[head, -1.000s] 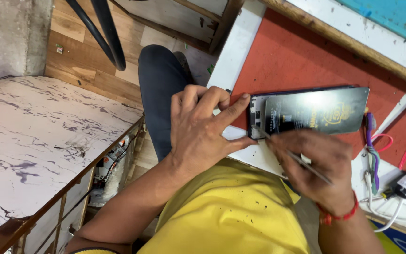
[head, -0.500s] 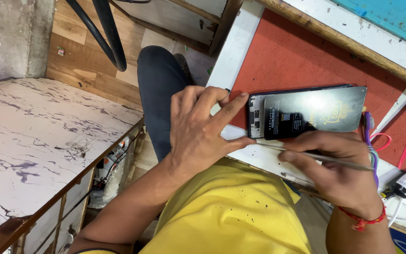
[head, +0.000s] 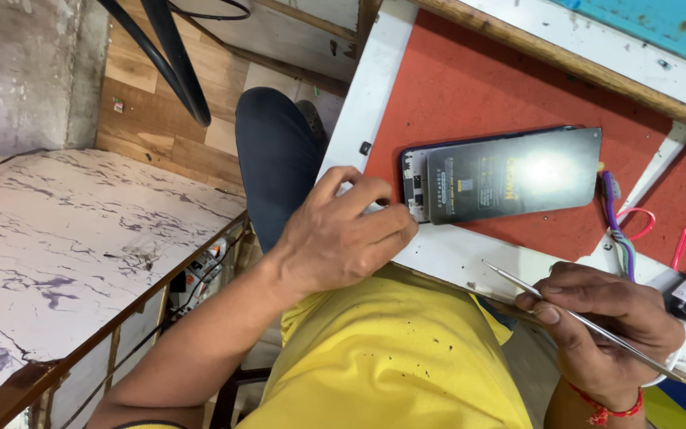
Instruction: The person replaces a mobile phone screen by prying off the damaged panel using a thin tool, cleaning the internal frame with a brush, and applying adhesive from a tube before pressing a new screen into place.
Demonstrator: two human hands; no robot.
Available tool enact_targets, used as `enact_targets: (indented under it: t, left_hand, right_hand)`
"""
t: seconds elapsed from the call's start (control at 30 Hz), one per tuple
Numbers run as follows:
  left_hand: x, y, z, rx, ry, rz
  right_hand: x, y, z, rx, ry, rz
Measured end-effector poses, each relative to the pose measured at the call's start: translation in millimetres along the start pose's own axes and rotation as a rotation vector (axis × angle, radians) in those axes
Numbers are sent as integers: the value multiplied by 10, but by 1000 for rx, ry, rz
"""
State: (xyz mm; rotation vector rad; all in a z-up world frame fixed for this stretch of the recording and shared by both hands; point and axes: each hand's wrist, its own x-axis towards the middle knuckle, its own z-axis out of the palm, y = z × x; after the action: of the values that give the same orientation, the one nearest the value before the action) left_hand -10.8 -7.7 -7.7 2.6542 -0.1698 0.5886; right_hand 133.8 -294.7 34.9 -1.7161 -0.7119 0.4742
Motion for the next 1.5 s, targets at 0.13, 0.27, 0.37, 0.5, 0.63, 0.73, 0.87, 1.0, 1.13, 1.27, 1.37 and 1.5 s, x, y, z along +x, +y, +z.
enact_targets:
  t: [0.13,0.27,0.37,0.5,0.63,0.73,0.87,1.0,1.13,1.27,1.37,1.5]
  left_hand:
    - [159,-115,-14,-247,-141,-109]
    - [223,-167,-125,-357,-158,-135]
    - [126,-172,-118,-461,-54,-192]
    - [-195,-211,-100,-470,184,-321]
    - [-411,-330,-7,-347,424,-420]
    - [-422,-327,-117,-186,416,-637]
    - [-61,-194,-299,-32,385,-598]
    - [388,48,-263,-83,165,-245]
    - [916,285,-24,-181,-20,-171]
    - [1286,430,147,-9,-174,-176]
    - [1372,485,192,-22,-253,-232]
    - [1379,460,206,-79,-219,-219]
  right_hand:
    - [-95,16,-43,21,81,18]
    - [-174,96,-62,105,115,33]
    - [-229,172,-57,116,108,25]
    - [-218,199,-15,40,44,19]
    - [-90,145,199,44,-42,-23]
    - [54,65,368,-136,-162,-152]
    - [113,7,398,-413,-227,-277]
    - [-16,90,176,-538,-73,-338]
    - [-219,191,-113,-653,119,-245]
    - [-273,220,-354,-779,153,-282]
    - [-241,204,-515,-885,58,-237]
    - [-169,214,-674,-956,-54,-202]
